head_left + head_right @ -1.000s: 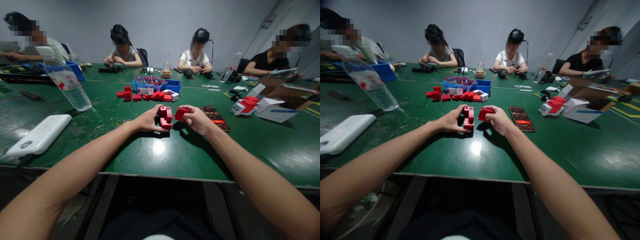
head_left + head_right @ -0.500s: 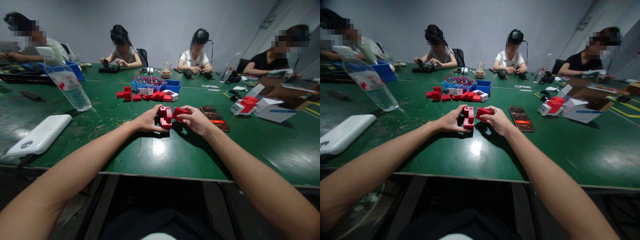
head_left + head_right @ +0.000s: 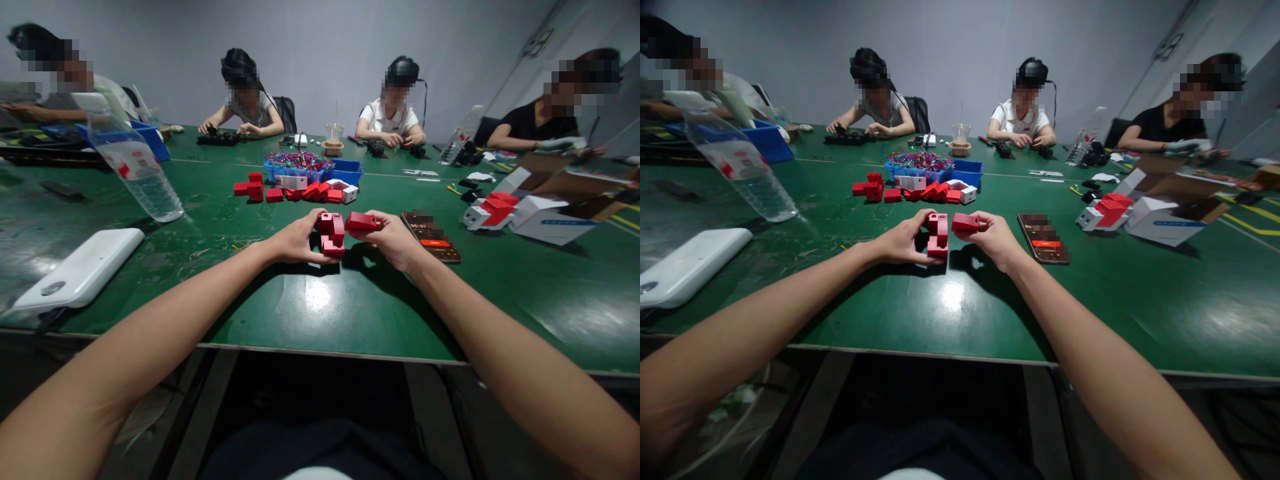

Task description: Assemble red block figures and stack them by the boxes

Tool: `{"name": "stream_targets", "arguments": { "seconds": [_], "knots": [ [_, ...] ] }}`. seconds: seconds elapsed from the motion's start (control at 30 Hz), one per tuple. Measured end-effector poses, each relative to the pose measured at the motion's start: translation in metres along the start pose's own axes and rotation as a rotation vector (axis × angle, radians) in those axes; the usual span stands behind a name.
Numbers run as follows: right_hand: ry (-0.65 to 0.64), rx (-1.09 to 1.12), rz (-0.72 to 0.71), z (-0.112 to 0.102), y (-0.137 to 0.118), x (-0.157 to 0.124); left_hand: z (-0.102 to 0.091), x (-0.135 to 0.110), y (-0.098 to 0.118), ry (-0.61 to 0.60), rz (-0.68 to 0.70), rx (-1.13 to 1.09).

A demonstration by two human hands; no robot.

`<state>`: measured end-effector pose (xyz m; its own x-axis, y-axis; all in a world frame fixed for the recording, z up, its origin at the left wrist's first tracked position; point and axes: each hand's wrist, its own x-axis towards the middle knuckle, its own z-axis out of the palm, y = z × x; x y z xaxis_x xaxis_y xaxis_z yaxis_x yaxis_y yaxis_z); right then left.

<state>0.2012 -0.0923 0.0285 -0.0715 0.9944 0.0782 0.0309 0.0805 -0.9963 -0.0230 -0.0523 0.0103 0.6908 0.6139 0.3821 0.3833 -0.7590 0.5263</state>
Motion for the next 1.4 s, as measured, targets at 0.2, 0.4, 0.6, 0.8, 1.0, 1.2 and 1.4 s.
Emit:
{"name": "stream_targets", "arguments": {
  "seconds": [0.2, 0.4, 0.6, 0.8, 1.0, 1.2, 1.4],
  "knots": [
    [-0.004, 0.002, 0.011, -0.001, 0.001, 0.001, 0.000, 0.000, 0.001, 0.000, -0.013, -0.005],
    [-0.007, 0.040, 0.052, -0.003, 0.003, 0.003, 0.000, 0.000, 0.002, -0.008, -0.036, -0.005],
    [0.077, 0.126, 0.190, 0.000, -0.004, 0.002, 0.000, 0.000, 0.000, -0.012, -0.038, 0.005],
    [0.008, 0.312, 0.302, 0.002, -0.012, -0.002, 0.000, 0.000, 0.001, -0.009, -0.040, 0.040],
    [-0.085, 0.161, 0.250, -0.001, -0.006, -0.003, 0.000, 0.001, 0.002, -0.002, -0.028, 0.035],
    [-0.068, 0.059, 0.204, -0.001, 0.000, -0.002, 0.000, 0.001, 0.002, -0.008, -0.041, 0.009],
    [0.011, -0.074, 0.193, -0.003, 0.003, 0.001, 0.000, 0.001, 0.002, -0.002, -0.042, 0.020]
  ]
}}
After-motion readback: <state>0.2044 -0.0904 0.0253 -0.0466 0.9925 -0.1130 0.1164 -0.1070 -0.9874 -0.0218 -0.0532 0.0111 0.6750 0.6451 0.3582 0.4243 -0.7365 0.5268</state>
